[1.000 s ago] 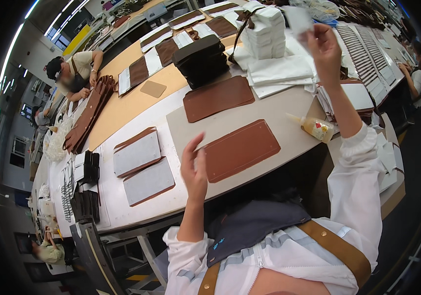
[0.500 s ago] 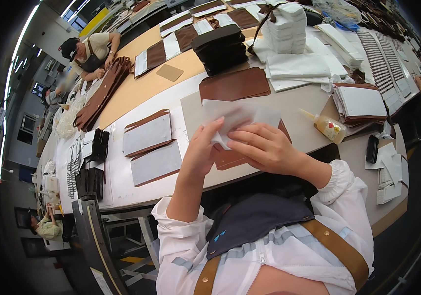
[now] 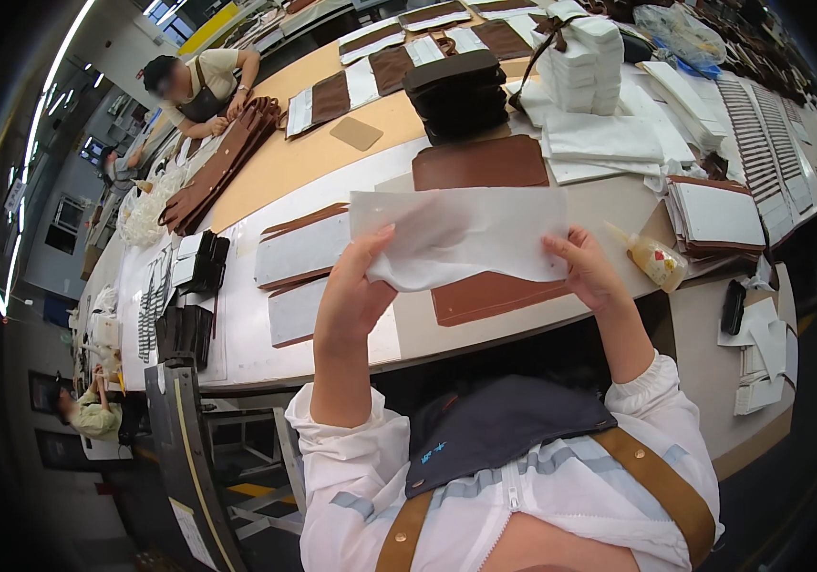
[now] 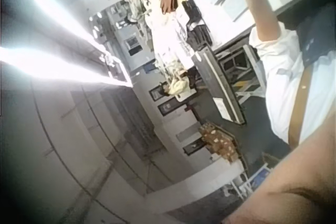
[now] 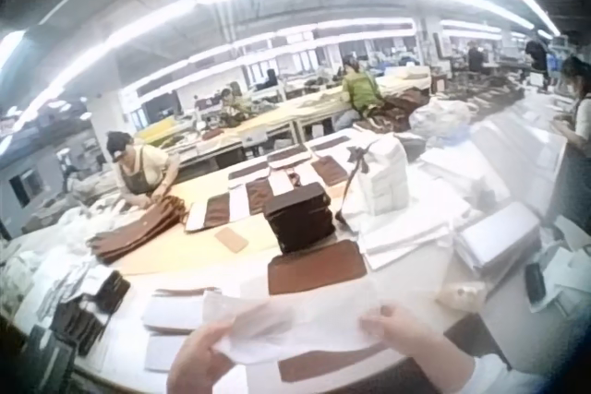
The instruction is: The person repeatedly applies glue to brown rectangular pieces and adheres white fabric pieces to them. The person smooths each assembly and stacks the finished units on the table.
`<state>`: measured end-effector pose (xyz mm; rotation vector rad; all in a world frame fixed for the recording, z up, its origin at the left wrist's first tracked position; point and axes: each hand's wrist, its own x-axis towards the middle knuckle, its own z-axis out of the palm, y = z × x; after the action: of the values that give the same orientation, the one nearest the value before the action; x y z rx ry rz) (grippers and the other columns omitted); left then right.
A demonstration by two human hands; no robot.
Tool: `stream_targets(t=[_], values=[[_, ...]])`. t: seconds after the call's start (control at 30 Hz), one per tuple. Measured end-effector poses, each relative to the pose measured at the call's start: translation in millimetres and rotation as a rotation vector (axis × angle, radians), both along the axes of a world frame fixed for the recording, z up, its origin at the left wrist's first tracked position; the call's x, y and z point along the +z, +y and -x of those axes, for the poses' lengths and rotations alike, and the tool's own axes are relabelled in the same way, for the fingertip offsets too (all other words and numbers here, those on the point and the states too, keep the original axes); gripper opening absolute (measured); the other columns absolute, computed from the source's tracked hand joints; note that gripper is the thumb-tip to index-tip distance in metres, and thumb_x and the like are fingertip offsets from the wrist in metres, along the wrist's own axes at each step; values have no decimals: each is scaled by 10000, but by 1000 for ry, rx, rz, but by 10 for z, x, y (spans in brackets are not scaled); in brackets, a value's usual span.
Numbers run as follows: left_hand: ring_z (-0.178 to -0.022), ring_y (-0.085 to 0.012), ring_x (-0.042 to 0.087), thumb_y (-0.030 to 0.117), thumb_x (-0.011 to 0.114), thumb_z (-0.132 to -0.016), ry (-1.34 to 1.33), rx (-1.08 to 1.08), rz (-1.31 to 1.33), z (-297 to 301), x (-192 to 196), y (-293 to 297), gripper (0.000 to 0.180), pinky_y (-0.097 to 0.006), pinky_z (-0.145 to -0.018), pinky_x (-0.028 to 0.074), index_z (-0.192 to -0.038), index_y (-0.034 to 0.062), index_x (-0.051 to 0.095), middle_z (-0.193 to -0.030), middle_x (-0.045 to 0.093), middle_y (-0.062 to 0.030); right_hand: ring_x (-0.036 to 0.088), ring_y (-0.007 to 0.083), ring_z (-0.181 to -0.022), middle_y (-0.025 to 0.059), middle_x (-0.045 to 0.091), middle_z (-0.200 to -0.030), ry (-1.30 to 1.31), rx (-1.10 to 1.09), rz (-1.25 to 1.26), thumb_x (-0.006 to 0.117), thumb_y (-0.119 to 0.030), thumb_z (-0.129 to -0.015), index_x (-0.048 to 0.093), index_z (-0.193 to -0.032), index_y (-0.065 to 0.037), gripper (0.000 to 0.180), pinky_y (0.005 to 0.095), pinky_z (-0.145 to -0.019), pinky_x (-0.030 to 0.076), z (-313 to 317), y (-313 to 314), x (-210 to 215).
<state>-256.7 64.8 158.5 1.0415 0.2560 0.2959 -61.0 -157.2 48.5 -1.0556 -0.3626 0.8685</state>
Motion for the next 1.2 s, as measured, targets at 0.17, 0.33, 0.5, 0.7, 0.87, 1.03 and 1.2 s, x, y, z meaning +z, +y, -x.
stream_targets(t=[0.17, 0.33, 0.5, 0.7, 0.87, 1.03, 1.2], values=[[-1266, -292, 569, 185, 488, -1007, 59, 40, -87, -40, -240, 154, 502, -405, -1068, 450, -1444, -57, 438, -1370, 565, -210, 630, 54, -839, 2, 704, -934, -117, -178, -67, 665, -205, -982, 688, -1089, -19, 216, 218, -776, 499, -49, -121, 313], [-1332, -269, 514, 149, 501, -1022, 34, 527, -764, -251, -646, -107, 478, -417, -1111, 390, -1472, -1, 447, -1406, 548, -224, 602, 29, -830, -4, 695, -922, -440, -275, -107, 649, -209, -995, 675, -1055, -12, 207, 223, -702, 492, 32, -152, 589], [-1261, -211, 536, 295, 530, -1051, -60, -31, -717, -288, -155, -507, 481, -349, -1066, 412, -1427, -3, 499, -1371, 570, -164, 620, 169, -771, 46, 636, -836, -1029, -252, 89, 706, -190, -925, 627, -932, -7, 198, 301, -668, 496, 243, -30, 1045], [-1068, -144, 611, 367, 497, -1066, -17, -101, -521, -327, 4, -599, 480, -289, -976, 464, -1313, -38, 566, -1202, 638, -96, 577, 326, -931, 129, 572, -1016, -1650, -252, 199, 807, -170, -774, 620, -955, -26, 298, 379, -787, 490, 626, 302, 1059], [-1029, -135, 633, 324, 459, -1080, 33, 13, -409, -277, -89, -442, 447, -281, -929, 490, -1255, -51, 626, -1117, 690, -88, 577, 304, -1014, 135, 584, -1111, -1500, -217, -34, 850, -230, -757, 614, -1057, -19, 436, 397, -904, 457, 564, 207, 948], [-1066, -179, 657, 294, 491, -1058, 54, -6, -289, -149, 91, -342, 446, -290, -918, 509, -1304, -68, 578, -1213, 667, -135, 545, 269, -1238, 136, 568, -1319, -1102, -467, -40, 767, -377, -875, 488, -1369, -23, 669, 384, -1016, 437, 179, 126, 495], [-1035, -169, 655, 309, 510, -1052, 69, -12, -263, -100, 202, -289, 438, -294, -906, 506, -1282, -51, 604, -1173, 681, -123, 541, 226, -1276, 104, 560, -1378, 275, 297, -250, 645, -433, -971, 416, -1455, -32, 670, 379, -1073, 421, 24, 140, -381]])
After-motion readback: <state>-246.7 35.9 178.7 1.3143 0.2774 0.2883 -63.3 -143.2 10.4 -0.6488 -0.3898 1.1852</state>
